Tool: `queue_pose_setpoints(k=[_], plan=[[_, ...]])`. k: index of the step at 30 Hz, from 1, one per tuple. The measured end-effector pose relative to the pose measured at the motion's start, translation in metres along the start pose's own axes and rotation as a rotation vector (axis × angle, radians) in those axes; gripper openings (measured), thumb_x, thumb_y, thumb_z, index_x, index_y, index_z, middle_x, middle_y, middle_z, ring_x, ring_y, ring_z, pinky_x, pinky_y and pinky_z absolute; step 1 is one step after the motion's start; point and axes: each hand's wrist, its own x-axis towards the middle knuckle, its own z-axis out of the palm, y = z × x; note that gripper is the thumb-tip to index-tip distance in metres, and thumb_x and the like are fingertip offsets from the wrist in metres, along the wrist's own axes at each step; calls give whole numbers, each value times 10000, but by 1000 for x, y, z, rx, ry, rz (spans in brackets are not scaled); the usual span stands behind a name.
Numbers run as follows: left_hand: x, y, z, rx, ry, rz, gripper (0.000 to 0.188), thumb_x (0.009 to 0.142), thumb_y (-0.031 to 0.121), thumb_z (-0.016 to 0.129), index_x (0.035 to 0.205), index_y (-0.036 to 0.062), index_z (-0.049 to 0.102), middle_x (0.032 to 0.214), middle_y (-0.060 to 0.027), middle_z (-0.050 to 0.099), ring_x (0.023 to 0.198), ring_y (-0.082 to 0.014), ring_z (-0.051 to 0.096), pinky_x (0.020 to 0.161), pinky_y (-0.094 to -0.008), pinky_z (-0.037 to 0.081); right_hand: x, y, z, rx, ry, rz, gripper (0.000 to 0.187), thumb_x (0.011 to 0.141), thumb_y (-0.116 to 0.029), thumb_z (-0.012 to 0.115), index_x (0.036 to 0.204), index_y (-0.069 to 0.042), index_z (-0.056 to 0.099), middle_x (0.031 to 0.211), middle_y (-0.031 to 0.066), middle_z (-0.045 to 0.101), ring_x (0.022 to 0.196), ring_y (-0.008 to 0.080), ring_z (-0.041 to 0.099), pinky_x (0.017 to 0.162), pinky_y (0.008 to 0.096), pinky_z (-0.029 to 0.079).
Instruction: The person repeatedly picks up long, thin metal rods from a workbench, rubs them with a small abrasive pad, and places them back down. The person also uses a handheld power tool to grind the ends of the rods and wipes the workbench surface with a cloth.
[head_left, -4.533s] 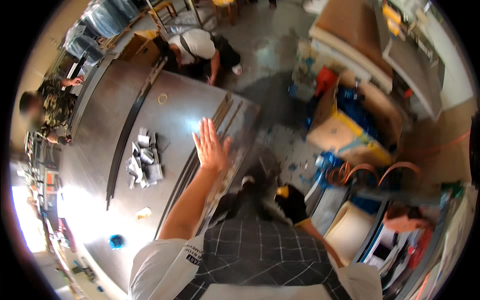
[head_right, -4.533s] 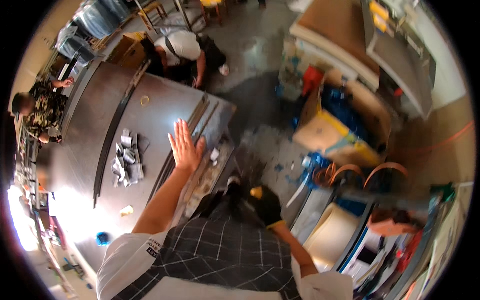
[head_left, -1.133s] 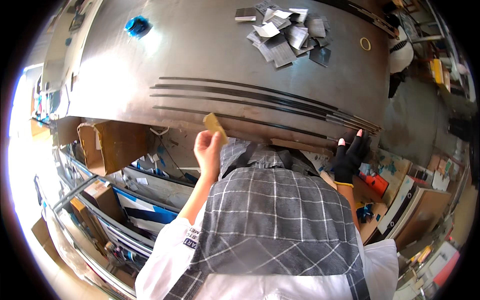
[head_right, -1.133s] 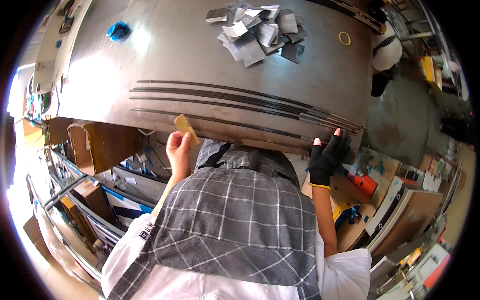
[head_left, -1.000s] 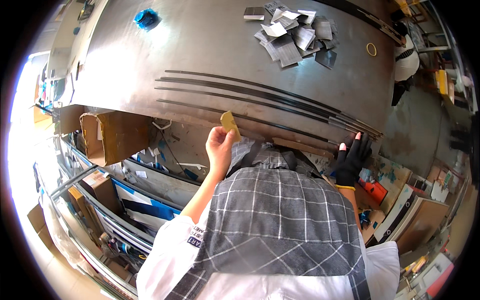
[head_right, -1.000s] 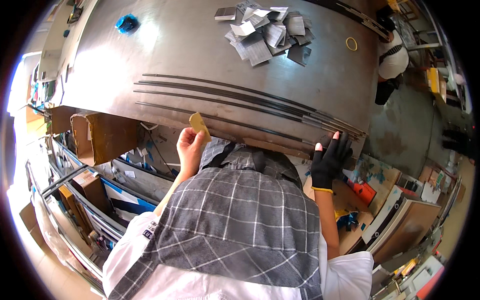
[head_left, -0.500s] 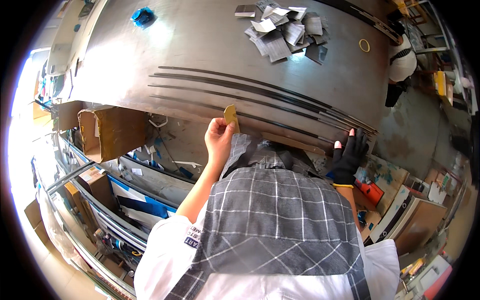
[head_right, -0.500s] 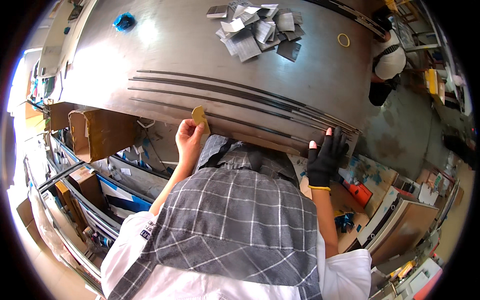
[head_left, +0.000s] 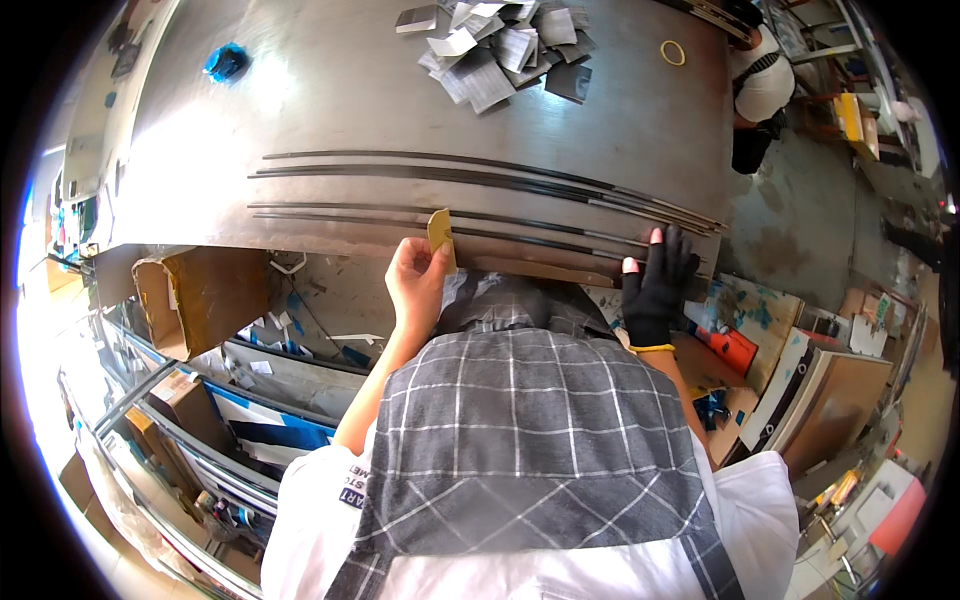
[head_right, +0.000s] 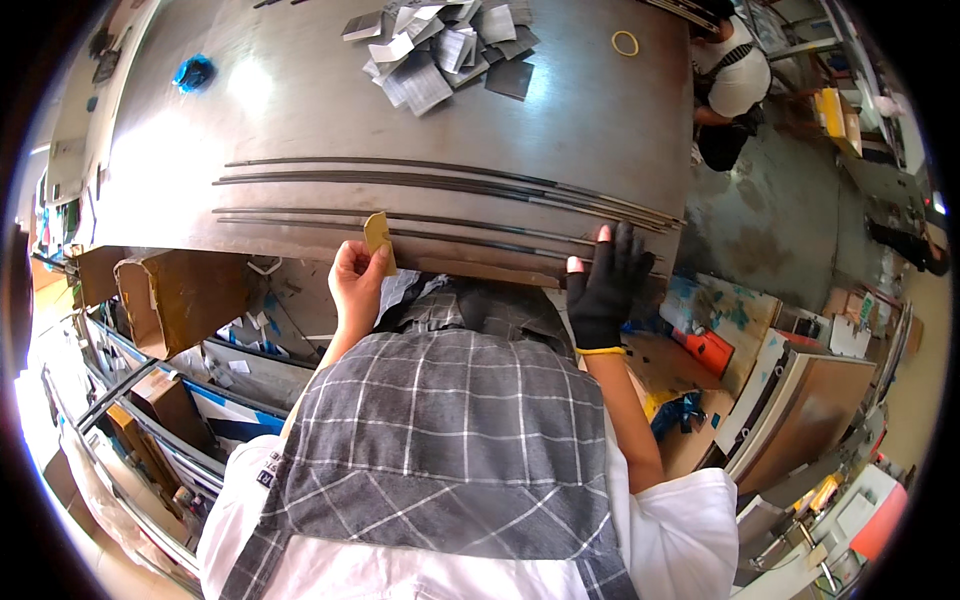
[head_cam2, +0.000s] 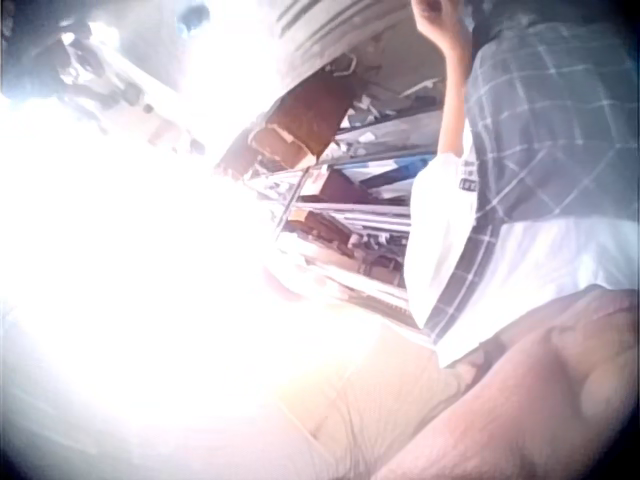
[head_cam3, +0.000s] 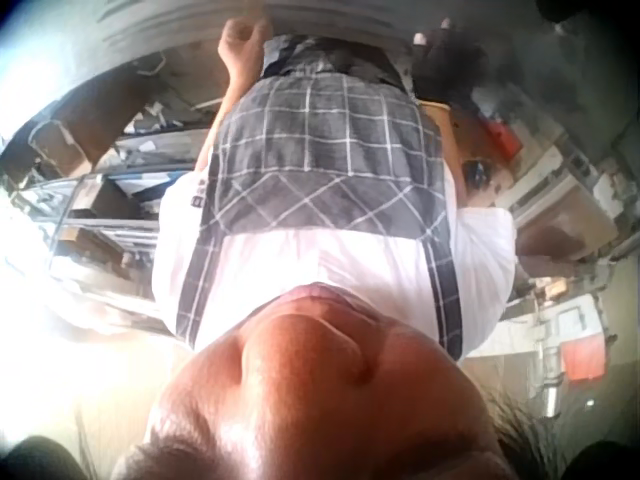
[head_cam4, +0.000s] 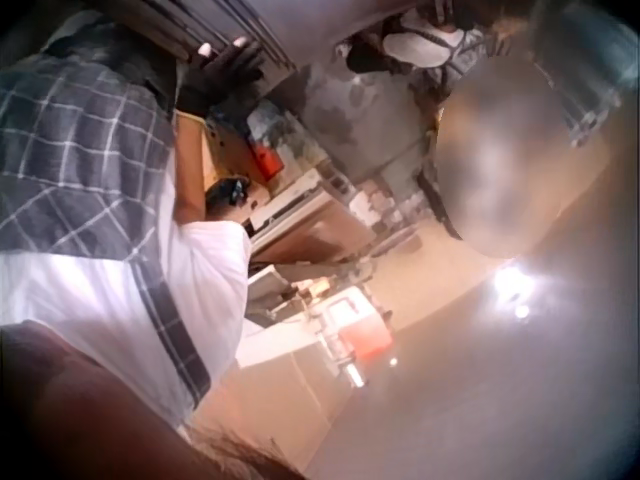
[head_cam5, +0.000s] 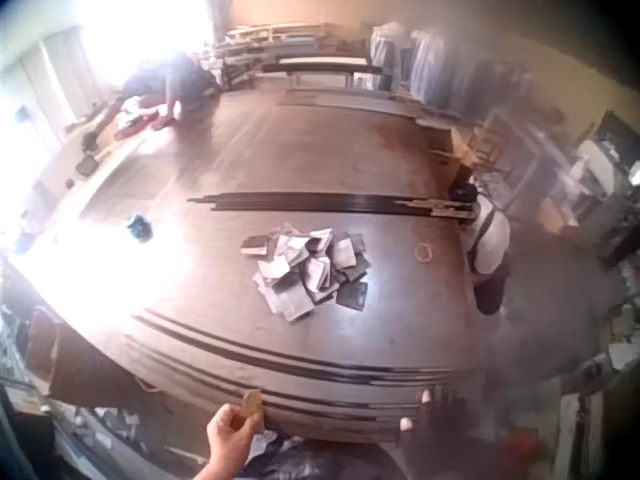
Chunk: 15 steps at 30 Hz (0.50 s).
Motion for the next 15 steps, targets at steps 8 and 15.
queue_pose_setpoints(k=[8,15], plan=[[4,18,15,192,-67,102,188,850,130,737,828,30,579,684,25,563,615,-44,487,578,-211,436,27,-9,-8,34,20,-46,607,894,-340,579,1409,-68,408,1500,175,332,1395,396,262,1138,566,151],[21,27,23,215,-70,131,203,847,160,739,833,30,584,688,-11,602,614,-78,535,596,-242,471,39,-6,-5,8,-47,-27,611,900,-360,586,1416,-85,410,1500,162,347,1406,363,267,1145,549,152]])
